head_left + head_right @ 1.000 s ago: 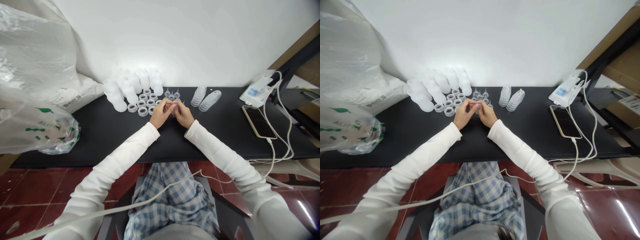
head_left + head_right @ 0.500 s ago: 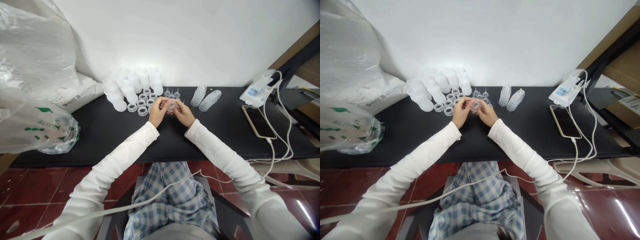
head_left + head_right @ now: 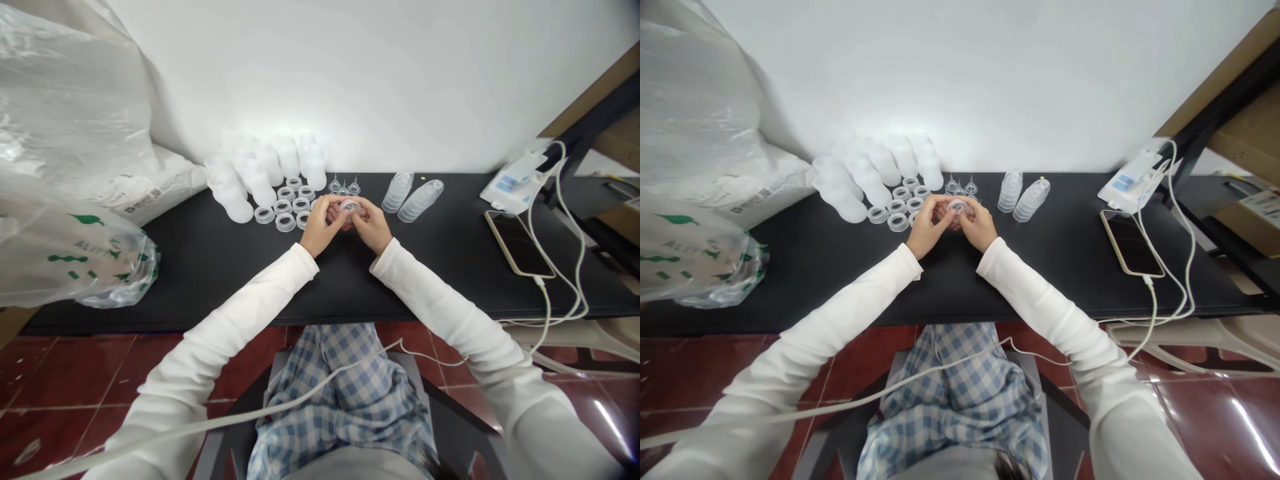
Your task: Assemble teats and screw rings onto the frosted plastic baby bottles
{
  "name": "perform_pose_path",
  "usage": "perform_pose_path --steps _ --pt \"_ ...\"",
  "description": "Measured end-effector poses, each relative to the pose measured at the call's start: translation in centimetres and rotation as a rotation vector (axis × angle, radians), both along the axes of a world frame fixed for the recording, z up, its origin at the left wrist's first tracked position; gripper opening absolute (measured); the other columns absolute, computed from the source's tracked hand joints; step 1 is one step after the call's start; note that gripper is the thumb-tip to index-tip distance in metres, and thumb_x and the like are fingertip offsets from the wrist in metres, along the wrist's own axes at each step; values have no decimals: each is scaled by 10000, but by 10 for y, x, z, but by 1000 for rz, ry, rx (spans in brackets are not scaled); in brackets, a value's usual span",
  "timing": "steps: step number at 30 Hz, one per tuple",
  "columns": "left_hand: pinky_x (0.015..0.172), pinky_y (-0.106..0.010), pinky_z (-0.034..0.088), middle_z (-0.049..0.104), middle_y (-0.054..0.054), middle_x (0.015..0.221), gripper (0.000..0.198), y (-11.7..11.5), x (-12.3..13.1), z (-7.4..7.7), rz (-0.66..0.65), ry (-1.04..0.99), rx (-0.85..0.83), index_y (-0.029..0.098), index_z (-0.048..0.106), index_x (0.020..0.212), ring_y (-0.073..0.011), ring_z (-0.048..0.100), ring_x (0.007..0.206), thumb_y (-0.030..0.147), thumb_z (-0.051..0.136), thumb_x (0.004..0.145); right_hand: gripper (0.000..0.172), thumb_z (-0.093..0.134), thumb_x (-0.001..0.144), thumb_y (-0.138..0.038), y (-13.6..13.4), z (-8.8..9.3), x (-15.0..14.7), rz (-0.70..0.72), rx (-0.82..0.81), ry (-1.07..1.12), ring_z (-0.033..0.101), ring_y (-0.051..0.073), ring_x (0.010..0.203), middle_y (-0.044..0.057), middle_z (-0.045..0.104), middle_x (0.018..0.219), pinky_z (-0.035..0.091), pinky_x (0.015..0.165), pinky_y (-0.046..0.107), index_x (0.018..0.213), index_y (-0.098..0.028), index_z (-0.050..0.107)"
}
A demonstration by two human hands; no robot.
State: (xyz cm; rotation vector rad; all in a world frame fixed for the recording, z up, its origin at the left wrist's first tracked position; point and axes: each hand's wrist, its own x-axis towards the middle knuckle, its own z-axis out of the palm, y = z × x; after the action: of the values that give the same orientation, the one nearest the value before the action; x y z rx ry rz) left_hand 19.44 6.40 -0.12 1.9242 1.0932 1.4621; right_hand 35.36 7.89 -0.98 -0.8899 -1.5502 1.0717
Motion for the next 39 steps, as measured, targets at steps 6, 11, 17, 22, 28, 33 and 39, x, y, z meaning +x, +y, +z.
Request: perform_pose_path --steps 6,11,17,22,28,33,39 --pt "779 -264 543 619 -44 978 210 2 2 -4 26 21 47 216 626 1120 -144 604 860 317 644 937 333 655 903 -433 -3 -1 -2 -34 21 -21 706 173 639 13 731 826 658 685 369 1168 -234 624" --pt "762 -270 544 646 -38 957 205 2 3 -4 56 -5 12 207 589 1075 -134 611 808 303 680 919 354 593 950 -500 -8 1 -6 -74 124 -83 734 181 780 53 751 1005 650 734 352 1187 -238 613" --pt "688 -277 525 647 -23 892 208 1 2 -1 104 -37 -31 217 544 996 -127 601 725 331 702 923 435 545 970 -570 -15 4 -12 -45 194 -107 749 229 1039 98 731 1231 645 891 394 1228 -229 626" --pt "651 -279 516 614 -9 845 248 2 1 -1 119 -70 -27 222 539 968 -119 581 688 408 700 932 472 524 978 -610 -19 8 -14 -29 199 -130 754 237 1026 82 743 1203 646 896 417 1263 -247 624" --pt "673 -284 541 613 -28 886 418 3 1 -3 41 -156 -38 228 538 999 -137 631 773 630 633 928 523 514 975 -671 -21 20 -5 -11 267 -229 736 209 855 46 725 937 630 828 380 1273 -249 592" --pt "555 -265 507 628 -21 870 557 8 -1 -2 -48 -289 -159 240 504 1011 -133 642 710 751 656 847 613 504 937 -766 -20 19 -4 31 219 -136 689 174 751 6 646 846 609 751 339 1297 -270 505" --pt "581 -296 539 641 -16 791 462 6 -1 5 -262 -428 -414 229 540 965 -135 644 651 664 667 875 623 351 973 -793 -17 20 -4 -53 192 -120 622 161 728 14 621 865 566 686 324 1232 -268 567"
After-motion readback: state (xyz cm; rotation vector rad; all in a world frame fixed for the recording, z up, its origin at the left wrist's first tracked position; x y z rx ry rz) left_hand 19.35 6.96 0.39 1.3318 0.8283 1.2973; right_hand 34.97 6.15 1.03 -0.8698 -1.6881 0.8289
